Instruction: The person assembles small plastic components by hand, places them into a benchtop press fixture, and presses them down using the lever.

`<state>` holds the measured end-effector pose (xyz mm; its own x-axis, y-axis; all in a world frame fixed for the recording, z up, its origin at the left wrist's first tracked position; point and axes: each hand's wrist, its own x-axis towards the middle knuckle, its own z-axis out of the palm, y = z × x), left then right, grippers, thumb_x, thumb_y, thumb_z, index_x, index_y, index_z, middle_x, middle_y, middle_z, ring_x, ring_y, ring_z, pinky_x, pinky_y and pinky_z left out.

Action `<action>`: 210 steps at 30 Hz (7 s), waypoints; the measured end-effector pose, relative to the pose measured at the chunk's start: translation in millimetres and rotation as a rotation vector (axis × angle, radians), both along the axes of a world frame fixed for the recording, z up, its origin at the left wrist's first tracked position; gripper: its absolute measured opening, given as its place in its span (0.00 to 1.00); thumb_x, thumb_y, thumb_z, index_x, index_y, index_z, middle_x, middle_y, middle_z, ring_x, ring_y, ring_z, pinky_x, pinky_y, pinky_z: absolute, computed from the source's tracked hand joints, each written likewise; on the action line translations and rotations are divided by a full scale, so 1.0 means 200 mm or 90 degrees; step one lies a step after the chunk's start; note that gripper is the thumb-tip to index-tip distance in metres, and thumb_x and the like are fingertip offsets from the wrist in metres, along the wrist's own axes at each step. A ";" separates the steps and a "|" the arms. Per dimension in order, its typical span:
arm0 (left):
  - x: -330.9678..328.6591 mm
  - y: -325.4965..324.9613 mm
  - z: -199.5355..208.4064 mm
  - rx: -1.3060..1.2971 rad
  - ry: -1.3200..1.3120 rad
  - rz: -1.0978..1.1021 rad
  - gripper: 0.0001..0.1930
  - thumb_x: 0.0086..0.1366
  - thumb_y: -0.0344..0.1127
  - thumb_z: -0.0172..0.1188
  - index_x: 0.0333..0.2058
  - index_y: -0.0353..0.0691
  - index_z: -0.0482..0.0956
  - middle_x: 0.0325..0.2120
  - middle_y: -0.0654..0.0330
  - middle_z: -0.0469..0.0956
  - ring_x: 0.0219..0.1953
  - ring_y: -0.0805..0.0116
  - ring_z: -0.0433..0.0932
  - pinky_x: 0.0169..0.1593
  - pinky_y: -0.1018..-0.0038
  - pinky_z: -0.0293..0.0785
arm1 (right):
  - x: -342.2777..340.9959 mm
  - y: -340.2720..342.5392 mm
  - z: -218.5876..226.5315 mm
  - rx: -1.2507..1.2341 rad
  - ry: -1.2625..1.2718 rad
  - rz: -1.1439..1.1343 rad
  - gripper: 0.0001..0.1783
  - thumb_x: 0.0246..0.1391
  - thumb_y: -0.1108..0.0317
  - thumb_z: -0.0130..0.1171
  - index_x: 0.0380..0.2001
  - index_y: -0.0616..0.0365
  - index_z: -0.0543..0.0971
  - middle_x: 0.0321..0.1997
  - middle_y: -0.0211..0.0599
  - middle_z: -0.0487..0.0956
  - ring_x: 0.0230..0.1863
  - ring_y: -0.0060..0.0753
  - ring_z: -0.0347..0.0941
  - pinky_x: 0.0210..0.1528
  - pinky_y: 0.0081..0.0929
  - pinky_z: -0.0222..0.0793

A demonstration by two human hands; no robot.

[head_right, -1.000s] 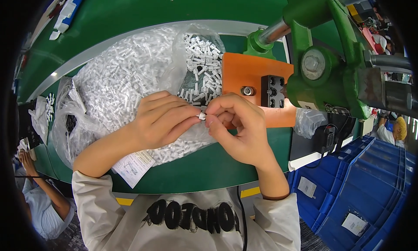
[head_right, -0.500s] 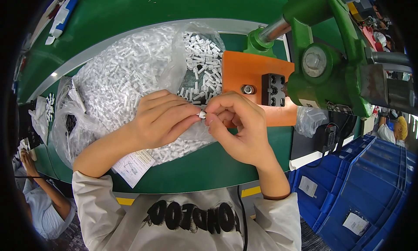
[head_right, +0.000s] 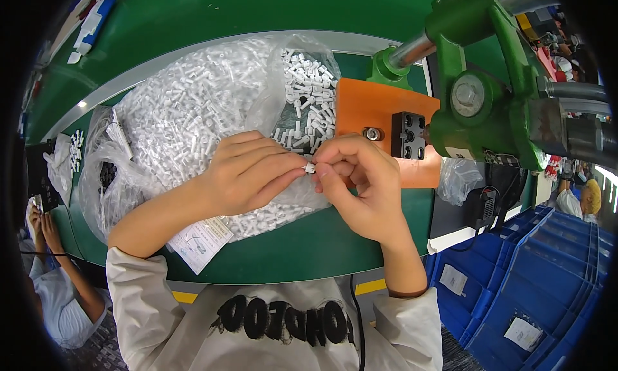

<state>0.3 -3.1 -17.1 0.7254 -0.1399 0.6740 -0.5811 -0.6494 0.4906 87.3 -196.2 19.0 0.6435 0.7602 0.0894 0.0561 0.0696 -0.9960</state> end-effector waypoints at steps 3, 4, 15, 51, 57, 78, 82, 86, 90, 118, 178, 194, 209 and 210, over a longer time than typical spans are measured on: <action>0.01 0.00 0.00 -0.006 -0.024 0.004 0.12 0.49 0.23 0.70 0.33 0.33 0.80 0.24 0.57 0.79 0.24 0.63 0.79 0.27 0.73 0.72 | 0.00 0.00 0.02 0.016 0.003 -0.007 0.08 0.56 0.86 0.53 0.40 0.70 0.71 0.39 0.41 0.75 0.34 0.21 0.75 0.35 0.17 0.73; 0.01 -0.01 0.00 -0.007 -0.028 0.014 0.12 0.49 0.23 0.70 0.33 0.33 0.79 0.24 0.58 0.79 0.24 0.64 0.78 0.28 0.73 0.72 | 0.00 -0.01 0.02 0.026 0.007 -0.013 0.08 0.56 0.86 0.53 0.40 0.70 0.71 0.40 0.41 0.75 0.35 0.22 0.74 0.36 0.17 0.72; 0.02 -0.02 0.00 0.040 -0.044 0.118 0.07 0.51 0.27 0.68 0.30 0.38 0.79 0.19 0.63 0.74 0.27 0.67 0.74 0.38 0.68 0.68 | 0.06 -0.11 0.13 0.090 -0.108 -0.063 0.08 0.56 0.85 0.53 0.40 0.69 0.71 0.42 0.49 0.74 0.37 0.29 0.74 0.41 0.26 0.73; 0.01 0.01 -0.01 0.173 0.112 0.274 0.04 0.47 0.27 0.61 0.19 0.41 0.75 0.19 0.63 0.73 0.39 0.63 0.70 0.51 0.54 0.58 | 0.36 -0.39 0.53 0.346 -0.489 -0.457 0.20 0.59 0.76 0.41 0.53 0.75 0.68 0.57 0.59 0.70 0.61 0.54 0.67 0.66 0.47 0.60; 0.01 0.01 -0.01 0.165 0.105 0.281 0.04 0.48 0.28 0.61 0.19 0.41 0.75 0.19 0.63 0.73 0.38 0.62 0.70 0.50 0.55 0.58 | 0.47 -0.45 0.60 0.368 -0.457 -0.509 0.16 0.57 0.78 0.42 0.45 0.79 0.70 0.53 0.62 0.71 0.55 0.59 0.69 0.63 0.53 0.62; 0.03 0.02 0.01 0.173 0.176 0.319 0.02 0.54 0.31 0.65 0.28 0.44 0.81 0.23 0.66 0.79 0.39 0.65 0.73 0.52 0.54 0.59 | 0.78 -0.55 0.76 0.347 -0.113 -0.131 0.21 0.65 0.60 0.45 0.51 0.66 0.74 0.53 0.49 0.77 0.54 0.47 0.75 0.58 0.51 0.71; 0.03 0.02 0.01 0.168 0.173 0.314 0.02 0.55 0.31 0.65 0.28 0.44 0.82 0.23 0.66 0.79 0.38 0.65 0.73 0.52 0.55 0.60 | 0.75 -0.51 0.71 0.280 -0.339 -0.564 0.25 0.64 0.56 0.47 0.52 0.68 0.73 0.52 0.52 0.77 0.52 0.49 0.77 0.57 0.53 0.72; 0.03 0.02 0.02 0.175 0.183 0.300 0.03 0.55 0.31 0.65 0.29 0.44 0.82 0.23 0.66 0.79 0.38 0.65 0.73 0.51 0.55 0.60 | 0.61 -0.51 0.68 0.327 -0.223 -0.274 0.18 0.63 0.65 0.42 0.17 0.44 0.56 0.17 0.20 0.48 0.20 0.19 0.44 0.24 0.24 0.44; 0.03 0.03 0.02 0.186 0.185 0.306 0.03 0.55 0.31 0.65 0.30 0.44 0.82 0.23 0.65 0.79 0.38 0.64 0.73 0.51 0.54 0.60 | 0.54 -0.49 0.64 0.350 -0.246 -0.261 0.19 0.63 0.65 0.43 0.18 0.45 0.54 0.17 0.21 0.49 0.21 0.20 0.44 0.27 0.25 0.46; 0.44 -0.41 0.07 0.052 -0.010 0.121 0.06 0.53 0.30 0.63 0.30 0.38 0.80 0.23 0.60 0.77 0.34 0.62 0.75 0.38 0.67 0.71 | 0.52 -0.42 0.63 0.376 -0.242 -0.277 0.26 0.65 0.59 0.43 0.13 0.45 0.49 0.14 0.22 0.48 0.19 0.20 0.42 0.26 0.24 0.43; 0.32 -0.22 -0.03 0.195 -0.068 0.062 0.13 0.48 0.31 0.59 0.35 0.38 0.80 0.35 0.60 0.77 0.41 0.62 0.76 0.47 0.67 0.72 | 0.27 -0.48 0.14 0.334 -0.445 -0.543 0.16 0.59 0.61 0.43 0.17 0.51 0.63 0.25 0.26 0.60 0.43 0.35 0.59 0.67 0.43 0.48; 0.31 -0.20 -0.02 0.175 -0.073 0.031 0.12 0.48 0.31 0.59 0.34 0.38 0.79 0.36 0.60 0.76 0.44 0.60 0.74 0.51 0.63 0.70 | 0.36 -0.57 -0.06 0.235 -0.772 -0.406 0.13 0.64 0.65 0.36 0.40 0.59 0.70 0.39 0.44 0.70 0.56 0.50 0.63 0.40 0.45 0.82; 0.49 -0.34 0.11 0.194 0.003 0.082 0.08 0.61 0.37 0.59 0.30 0.39 0.79 0.26 0.60 0.78 0.35 0.59 0.77 0.38 0.64 0.73 | 0.36 -0.41 0.53 0.311 -0.353 -0.350 0.12 0.65 0.61 0.48 0.42 0.60 0.67 0.36 0.37 0.67 0.45 0.34 0.66 0.31 0.25 0.67; 0.49 -0.34 0.12 0.169 -0.006 0.072 0.07 0.61 0.37 0.60 0.29 0.39 0.79 0.25 0.59 0.78 0.34 0.58 0.78 0.37 0.63 0.74 | 0.36 -0.38 0.54 0.275 -0.372 -0.399 0.12 0.65 0.66 0.49 0.46 0.62 0.67 0.39 0.38 0.69 0.45 0.34 0.67 0.32 0.25 0.68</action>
